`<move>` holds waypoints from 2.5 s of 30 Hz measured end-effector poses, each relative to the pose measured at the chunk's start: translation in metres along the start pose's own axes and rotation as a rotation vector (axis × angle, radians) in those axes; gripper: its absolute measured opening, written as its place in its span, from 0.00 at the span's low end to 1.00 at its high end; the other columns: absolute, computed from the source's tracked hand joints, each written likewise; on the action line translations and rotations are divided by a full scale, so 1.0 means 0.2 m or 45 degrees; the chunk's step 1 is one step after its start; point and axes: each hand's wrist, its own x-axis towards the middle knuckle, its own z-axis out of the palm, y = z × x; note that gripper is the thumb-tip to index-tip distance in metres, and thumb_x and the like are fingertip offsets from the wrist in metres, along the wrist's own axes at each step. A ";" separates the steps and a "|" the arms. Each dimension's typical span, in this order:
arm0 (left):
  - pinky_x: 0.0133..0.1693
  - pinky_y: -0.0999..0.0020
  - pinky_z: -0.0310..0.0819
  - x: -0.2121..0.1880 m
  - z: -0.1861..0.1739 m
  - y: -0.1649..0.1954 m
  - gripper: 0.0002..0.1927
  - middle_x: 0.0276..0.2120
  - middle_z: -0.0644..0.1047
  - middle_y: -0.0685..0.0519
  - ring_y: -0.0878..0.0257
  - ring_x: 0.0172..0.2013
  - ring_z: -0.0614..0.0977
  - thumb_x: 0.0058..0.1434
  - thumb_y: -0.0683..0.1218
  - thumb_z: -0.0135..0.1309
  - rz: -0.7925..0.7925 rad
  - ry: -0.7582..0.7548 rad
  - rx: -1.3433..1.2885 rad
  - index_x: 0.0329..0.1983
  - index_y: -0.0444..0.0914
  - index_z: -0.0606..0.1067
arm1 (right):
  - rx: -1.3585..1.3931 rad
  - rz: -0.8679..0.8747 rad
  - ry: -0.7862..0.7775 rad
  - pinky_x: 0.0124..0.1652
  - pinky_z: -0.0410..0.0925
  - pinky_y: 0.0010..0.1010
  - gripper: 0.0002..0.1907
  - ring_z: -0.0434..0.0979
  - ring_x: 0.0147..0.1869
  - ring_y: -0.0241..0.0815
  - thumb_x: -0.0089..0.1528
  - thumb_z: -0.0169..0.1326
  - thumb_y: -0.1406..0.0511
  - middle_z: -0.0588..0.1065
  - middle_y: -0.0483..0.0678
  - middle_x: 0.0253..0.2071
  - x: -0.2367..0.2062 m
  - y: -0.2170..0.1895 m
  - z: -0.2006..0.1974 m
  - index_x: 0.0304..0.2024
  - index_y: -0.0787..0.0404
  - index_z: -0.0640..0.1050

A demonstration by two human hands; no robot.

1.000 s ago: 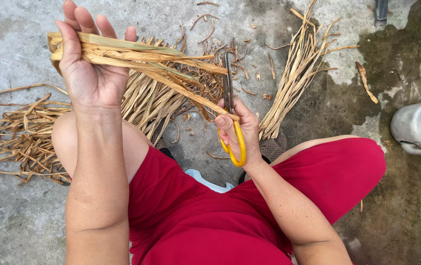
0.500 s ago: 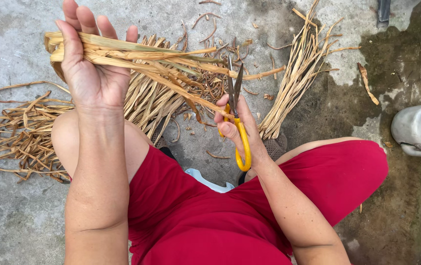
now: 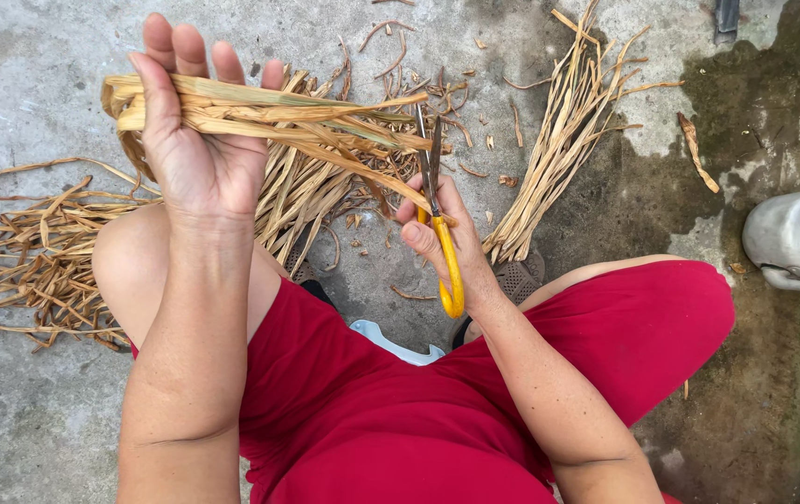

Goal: The person sits on the concrete ground and trims dried palm leaf strips with yellow-handled scissors, cutting off dark, damaged edge portions. They gather and sort the trimmed strips into piles on the ground, setting discarded trimmings aside as they work through the bundle.

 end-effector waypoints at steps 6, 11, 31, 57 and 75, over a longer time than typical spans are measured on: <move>0.62 0.42 0.72 -0.01 0.01 -0.02 0.15 0.52 0.80 0.60 0.61 0.52 0.83 0.81 0.58 0.43 -0.013 0.009 -0.003 0.62 0.50 0.72 | 0.210 0.032 0.084 0.28 0.58 0.18 0.26 0.62 0.28 0.26 0.66 0.59 0.49 0.66 0.39 0.29 -0.01 -0.01 0.00 0.53 0.61 0.71; 0.61 0.40 0.70 0.01 -0.01 0.05 0.14 0.54 0.78 0.60 0.61 0.52 0.82 0.82 0.58 0.40 0.006 0.096 -0.082 0.61 0.50 0.70 | 0.327 0.061 0.249 0.24 0.59 0.19 0.23 0.64 0.24 0.28 0.68 0.55 0.50 0.67 0.41 0.26 -0.01 -0.02 -0.02 0.50 0.61 0.72; 0.62 0.42 0.69 0.01 -0.01 0.13 0.13 0.56 0.77 0.61 0.62 0.54 0.80 0.85 0.58 0.37 -0.088 0.106 -0.148 0.63 0.51 0.68 | 0.422 0.204 -0.024 0.27 0.56 0.18 0.27 0.62 0.28 0.28 0.68 0.56 0.46 0.66 0.41 0.29 0.03 0.02 -0.01 0.52 0.63 0.72; 0.67 0.56 0.67 0.08 -0.24 0.46 0.12 0.52 0.79 0.62 0.69 0.53 0.78 0.83 0.56 0.44 0.244 -0.064 -0.085 0.54 0.47 0.74 | 0.181 0.261 -0.060 0.39 0.67 0.26 0.20 0.69 0.38 0.34 0.71 0.49 0.53 0.69 0.44 0.34 -0.23 0.33 0.23 0.55 0.61 0.69; 0.69 0.64 0.67 0.06 -0.19 0.30 0.12 0.51 0.81 0.64 0.73 0.53 0.78 0.84 0.55 0.47 0.032 -0.183 -0.062 0.52 0.45 0.76 | 0.675 0.554 -0.136 0.41 0.71 0.30 0.30 0.76 0.41 0.37 0.68 0.46 0.43 0.78 0.50 0.42 0.10 0.42 0.04 0.59 0.57 0.71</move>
